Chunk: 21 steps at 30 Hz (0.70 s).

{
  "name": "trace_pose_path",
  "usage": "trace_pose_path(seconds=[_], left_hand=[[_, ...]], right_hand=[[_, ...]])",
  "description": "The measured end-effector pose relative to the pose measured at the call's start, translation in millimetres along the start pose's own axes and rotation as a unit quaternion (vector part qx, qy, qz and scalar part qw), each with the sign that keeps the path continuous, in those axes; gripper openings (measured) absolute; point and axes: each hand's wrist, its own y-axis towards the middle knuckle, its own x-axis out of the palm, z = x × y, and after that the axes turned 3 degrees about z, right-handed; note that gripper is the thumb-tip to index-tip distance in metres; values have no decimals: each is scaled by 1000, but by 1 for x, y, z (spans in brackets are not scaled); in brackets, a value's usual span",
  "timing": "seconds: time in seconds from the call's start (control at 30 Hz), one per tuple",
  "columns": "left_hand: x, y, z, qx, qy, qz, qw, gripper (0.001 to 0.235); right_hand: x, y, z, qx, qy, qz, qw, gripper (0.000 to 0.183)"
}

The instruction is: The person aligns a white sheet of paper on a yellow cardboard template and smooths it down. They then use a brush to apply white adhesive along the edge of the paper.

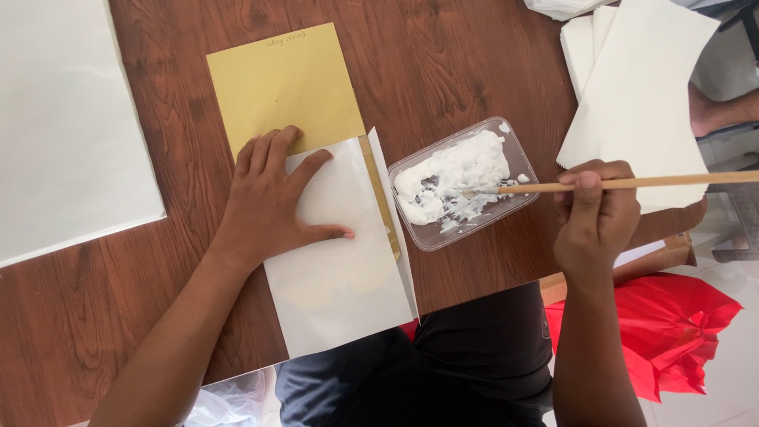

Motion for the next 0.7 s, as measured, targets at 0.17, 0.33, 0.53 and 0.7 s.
trace_pose_path(seconds=[0.17,0.33,0.53,0.7], left_hand=[[0,0,0,-8,-6,-4,1000,102],[0,0,0,-1,7,1,1000,101],[1,-1,0,-12,-5,-9,1000,102],[1,0,0,-4,-6,-1,1000,101]], right_hand=[[7,9,7,16,40,-18,999,35],[9,18,11,177,101,-21,979,32],[9,18,14,171,96,23,980,32],[4,6,4,18,49,-63,997,31]])
